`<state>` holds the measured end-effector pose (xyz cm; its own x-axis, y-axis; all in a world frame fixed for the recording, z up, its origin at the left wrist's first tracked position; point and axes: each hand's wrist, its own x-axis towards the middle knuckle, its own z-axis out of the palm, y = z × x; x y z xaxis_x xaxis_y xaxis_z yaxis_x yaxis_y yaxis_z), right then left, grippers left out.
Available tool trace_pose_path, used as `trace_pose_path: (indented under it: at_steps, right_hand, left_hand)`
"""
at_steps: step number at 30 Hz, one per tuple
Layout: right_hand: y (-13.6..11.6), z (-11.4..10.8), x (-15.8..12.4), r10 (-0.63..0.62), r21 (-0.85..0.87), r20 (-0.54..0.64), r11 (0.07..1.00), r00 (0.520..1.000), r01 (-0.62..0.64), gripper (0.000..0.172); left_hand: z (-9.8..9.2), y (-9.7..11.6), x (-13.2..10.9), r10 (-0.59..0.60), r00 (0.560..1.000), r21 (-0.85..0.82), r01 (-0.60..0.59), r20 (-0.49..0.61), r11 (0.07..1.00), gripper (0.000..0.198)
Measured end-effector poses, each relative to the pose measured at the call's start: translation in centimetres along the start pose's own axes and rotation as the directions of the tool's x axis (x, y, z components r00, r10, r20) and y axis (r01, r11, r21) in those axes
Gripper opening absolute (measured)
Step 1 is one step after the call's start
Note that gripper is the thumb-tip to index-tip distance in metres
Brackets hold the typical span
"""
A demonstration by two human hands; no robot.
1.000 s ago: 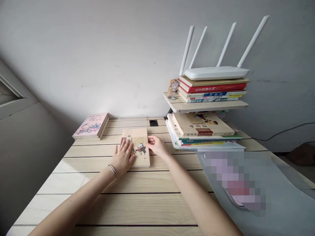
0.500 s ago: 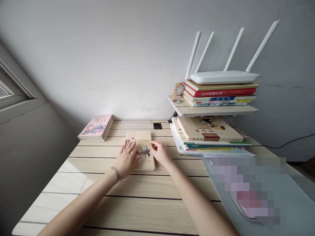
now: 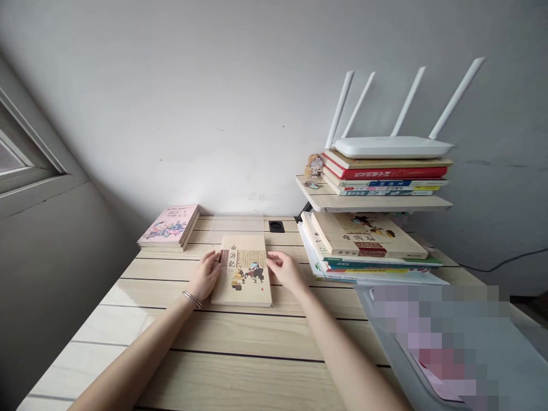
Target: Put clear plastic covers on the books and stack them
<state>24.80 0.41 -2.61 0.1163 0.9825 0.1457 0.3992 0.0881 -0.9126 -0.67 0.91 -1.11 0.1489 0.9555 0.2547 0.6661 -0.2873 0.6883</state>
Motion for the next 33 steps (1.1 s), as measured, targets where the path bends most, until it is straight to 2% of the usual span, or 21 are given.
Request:
trace_pose_path:
  at_steps: [1,3,7,9,11,13,15,17,20,23,25,28,30,33]
  right_hand:
    - [0.1,-0.2,0.1,0.045,0.052,0.003,0.998,0.999,-0.045,0.026]
    - [0.1,-0.7,0.3,0.088,0.102,0.007,0.991,0.996,-0.088,0.024]
    - [-0.8,-1.6,0.4,0.091,0.108,0.045,0.99,0.995,-0.096,0.022]
    - [-1.7,-2.2,0.2,0.034,0.028,0.064,0.999,0.997,-0.036,0.021]
    - [-2.6,-2.6,-0.6,-0.058,-0.087,0.074,0.994,0.996,0.064,0.02]
    - [-3.6,-2.5,-2.0,-0.177,-0.185,0.054,0.965,0.983,0.184,0.02]
    - [-4.7,-1.6,-4.1,-0.327,-0.27,0.039,0.906,0.944,0.325,0.02]
    - [-5.6,0.2,-6.4,-0.467,-0.363,0.1,0.805,0.879,0.469,0.016]
    - [-6.4,3.1,-9.0,-0.549,-0.452,0.253,0.661,0.797,0.599,0.017]
    - [-6.5,4.4,-9.6,-0.577,-0.511,0.302,0.574,0.759,0.64,0.013]
    - [-6.1,3.7,-9.3,-0.593,-0.535,0.31,0.537,0.743,0.652,0.011]
    - [-5.0,1.3,-8.7,-0.603,-0.558,0.304,0.515,0.738,0.651,0.007]
    - [-4.0,-0.4,-8.6,-0.601,-0.568,0.265,0.534,0.754,0.626,0.006]
    - [-2.4,-1.7,-8.8,-0.582,-0.527,0.185,0.621,0.792,0.58,0.009]
  left_hand:
    - [-0.5,-0.5,0.3,-0.066,0.997,-0.045,0.065,-0.035,0.997,0.036]
    - [-1.3,-1.1,0.7,-0.134,0.991,-0.094,0.131,-0.027,0.987,0.031]
    - [-2.2,-0.5,0.1,-0.141,0.985,-0.148,0.155,0.099,0.977,0.025]
    - [-2.5,0.3,-1.1,-0.116,0.984,-0.123,0.133,0.133,0.984,0.021]
    - [-2.9,1.1,-2.7,-0.052,0.992,-0.077,0.061,0.115,0.995,0.017]
    - [-3.1,1.7,-4.3,0.088,0.994,-0.021,-0.087,0.06,0.996,0.017]
    - [-3.2,2.1,-5.5,0.277,0.96,0.057,-0.279,0.05,0.958,0.015]
    - [-2.9,2.3,-6.2,0.413,0.906,0.142,-0.422,0.088,0.895,0.014]
    - [-2.2,2.7,-6.4,0.478,0.867,0.239,-0.499,0.144,0.833,0.01]
    - [-2.1,2.6,-6.3,0.503,0.848,0.308,-0.53,0.167,0.79,0.012]
    - [-2.6,2.4,-6.3,0.514,0.84,0.347,-0.54,0.173,0.767,0.014]
    - [-3.4,1.9,-6.2,0.501,0.847,0.386,-0.528,0.176,0.757,0.012]
    - [-3.8,1.5,-6.1,0.459,0.873,0.395,-0.485,0.165,0.78,0.008]
    - [-3.7,1.0,-6.1,0.35,0.925,0.385,-0.38,0.146,0.841,0.004]
